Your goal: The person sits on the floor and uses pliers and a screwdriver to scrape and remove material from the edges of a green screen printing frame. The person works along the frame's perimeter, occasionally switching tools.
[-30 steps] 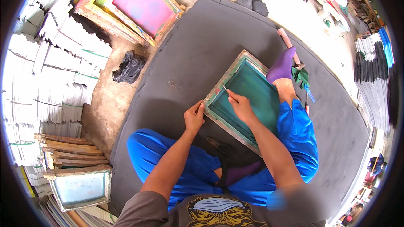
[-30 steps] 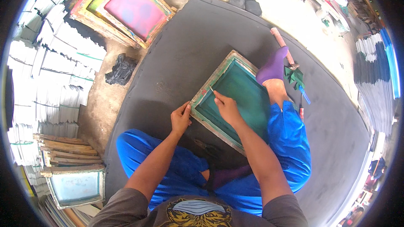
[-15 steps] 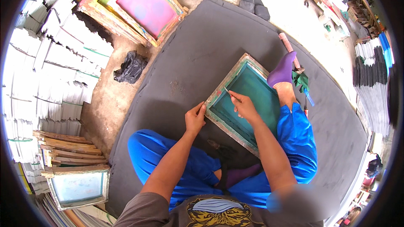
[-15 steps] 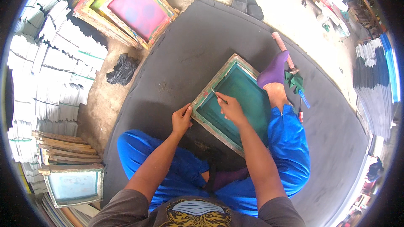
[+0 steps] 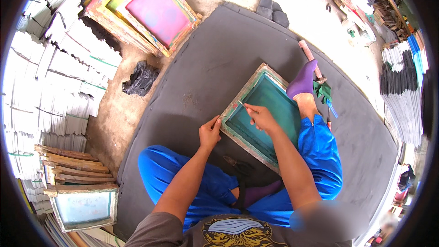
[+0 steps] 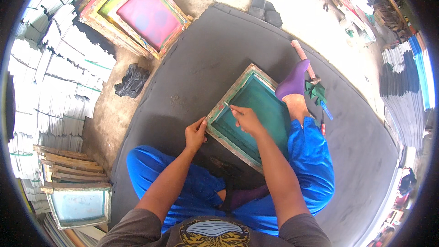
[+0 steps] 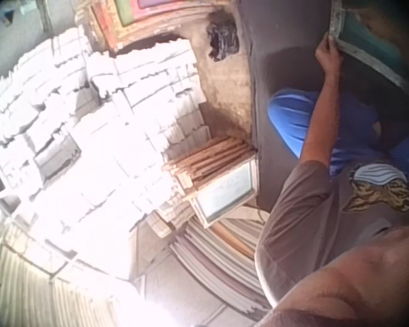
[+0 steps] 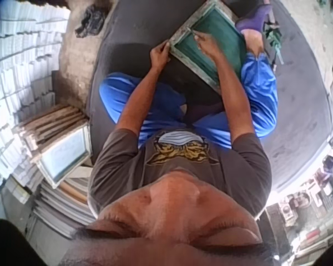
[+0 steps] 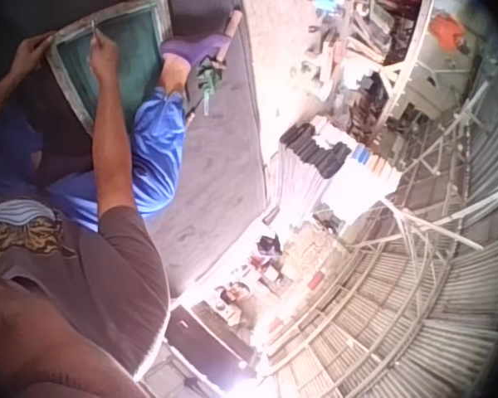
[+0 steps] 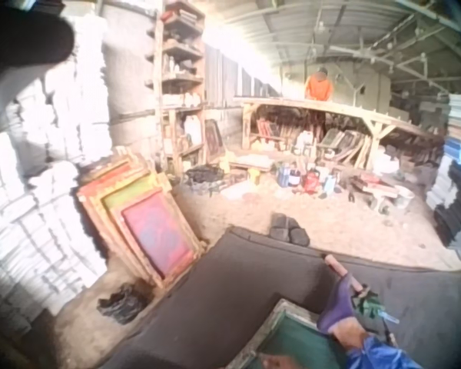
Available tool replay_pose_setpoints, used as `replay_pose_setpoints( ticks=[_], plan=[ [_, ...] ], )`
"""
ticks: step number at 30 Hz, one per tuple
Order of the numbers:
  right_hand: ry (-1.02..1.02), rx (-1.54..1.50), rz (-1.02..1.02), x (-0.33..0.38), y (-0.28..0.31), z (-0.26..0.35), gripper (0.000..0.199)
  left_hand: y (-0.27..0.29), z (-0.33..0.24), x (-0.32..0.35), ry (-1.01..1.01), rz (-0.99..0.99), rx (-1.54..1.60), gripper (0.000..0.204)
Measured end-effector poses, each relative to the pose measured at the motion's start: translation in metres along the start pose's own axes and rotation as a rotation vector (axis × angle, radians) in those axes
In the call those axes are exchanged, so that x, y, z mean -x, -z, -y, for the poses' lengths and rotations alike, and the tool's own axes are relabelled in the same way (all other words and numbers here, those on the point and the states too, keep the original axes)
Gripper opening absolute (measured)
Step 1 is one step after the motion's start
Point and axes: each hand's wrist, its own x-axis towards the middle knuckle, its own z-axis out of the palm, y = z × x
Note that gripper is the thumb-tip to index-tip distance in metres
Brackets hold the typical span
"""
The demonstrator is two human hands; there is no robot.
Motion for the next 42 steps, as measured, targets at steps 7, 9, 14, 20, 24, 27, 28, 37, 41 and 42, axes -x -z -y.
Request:
replay_pose_setpoints(
  ticks=[7, 9, 14, 20, 24, 27, 28, 37, 41, 42],
  plan=[
    [0.344, 0.319, -0.345, 0.009, -0.013, -0.018, 0.039, 0.0, 0.001, 0.001, -0.008, 0.002, 0.0, 0.038],
    [0.341, 0.422, -0.36, 0.008, -0.012, -0.012, 0.038, 0.0, 0.003, 0.0, 0.006, -0.002, 0.014, 0.038],
    [0.257, 0.475, -0.354, 0.011, -0.012, 0.0, 0.038, 0.001, -0.004, 0.002, 0.005, 0.004, -0.021, 0.036],
    [0.146, 0.698, -0.326, 0.029, -0.02, 0.043, 0.038, 0.003, -0.004, 0.002, 0.005, 0.002, 0.011, 0.037],
    [-0.009, 0.939, -0.303, 0.016, -0.042, 0.07, 0.038, 0.0, -0.005, 0.003, 0.012, 0.008, 0.011, 0.038],
    [0.066, 0.748, -0.279, 0.006, -0.028, 0.055, 0.041, 0.0, -0.005, 0.002, -0.029, 0.023, -0.03, 0.038],
    [0.123, 0.627, -0.27, 0.002, -0.021, 0.041, 0.04, 0.001, -0.005, 0.002, -0.031, 0.012, -0.039, 0.038],
    [0.218, 0.084, -0.235, -0.008, -0.014, -0.013, 0.04, -0.003, 0.0, 0.0, -0.031, 0.005, -0.03, 0.038],
    [0.184, 0.491, -0.278, 0.006, -0.023, 0.004, 0.047, 0.004, 0.006, -0.002, -0.028, -0.005, -0.026, 0.038],
    [0.126, 0.641, -0.307, 0.015, -0.025, 0.014, 0.048, 0.005, 0.007, -0.001, -0.021, -0.004, -0.014, 0.038]
  ],
)
